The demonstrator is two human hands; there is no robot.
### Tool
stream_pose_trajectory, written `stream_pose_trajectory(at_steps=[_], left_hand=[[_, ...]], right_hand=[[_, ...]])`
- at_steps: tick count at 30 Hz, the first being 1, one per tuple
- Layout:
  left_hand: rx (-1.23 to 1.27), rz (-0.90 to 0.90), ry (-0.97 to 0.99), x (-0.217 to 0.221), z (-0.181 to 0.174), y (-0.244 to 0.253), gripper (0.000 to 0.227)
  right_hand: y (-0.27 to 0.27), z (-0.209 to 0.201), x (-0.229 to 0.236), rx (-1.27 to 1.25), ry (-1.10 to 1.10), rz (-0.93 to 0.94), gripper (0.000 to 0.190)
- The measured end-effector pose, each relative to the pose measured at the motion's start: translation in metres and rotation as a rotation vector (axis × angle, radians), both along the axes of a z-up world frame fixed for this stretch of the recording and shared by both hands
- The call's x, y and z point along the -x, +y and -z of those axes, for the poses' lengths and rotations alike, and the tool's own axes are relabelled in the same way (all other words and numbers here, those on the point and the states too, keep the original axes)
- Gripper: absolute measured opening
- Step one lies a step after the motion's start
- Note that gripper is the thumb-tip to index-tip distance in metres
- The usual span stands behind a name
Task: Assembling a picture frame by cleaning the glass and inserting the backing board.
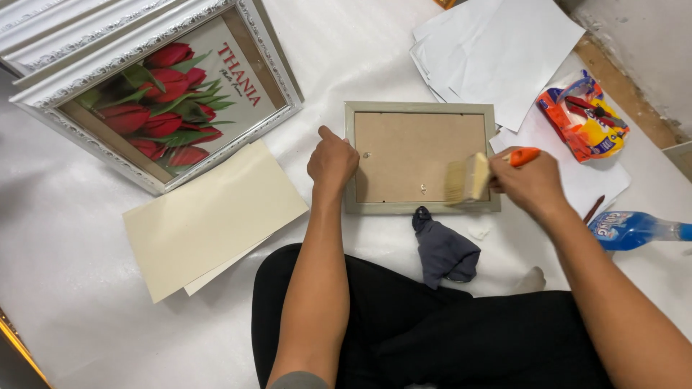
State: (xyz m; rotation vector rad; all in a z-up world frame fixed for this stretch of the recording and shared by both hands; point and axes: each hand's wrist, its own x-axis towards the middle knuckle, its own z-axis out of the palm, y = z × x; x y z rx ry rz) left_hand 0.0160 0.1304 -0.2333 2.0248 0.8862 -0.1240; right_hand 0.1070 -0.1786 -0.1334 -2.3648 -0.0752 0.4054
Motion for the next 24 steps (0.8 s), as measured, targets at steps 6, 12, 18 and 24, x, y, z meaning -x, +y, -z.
stream_pose_trajectory(at_steps=[6,12,18,24], left_hand=[[-0.036,-0.006,0.03,0.0,-0.008,-0.003,0.028],[0.019,0.015,0.053,0.0,-0.003,0.006,0.046],[-0.007,-0.01,0.14,-0.003,0.017,0.022,0.048],[0.036,0.034,0.095,0.0,-0.001,0.019,0.043]], right_hand=[[0.013,-0.042,0.019,0.434,-0.083,-0.046,0.022],[0.106,0.049,0.062,0.183,-0.141,-0.215,0.026],[0.155,0.017,0.065,-0.268,-0.034,-0.136,0.023],[0.066,0.021,-0.02,0.007,-0.165,0.052,0.023]])
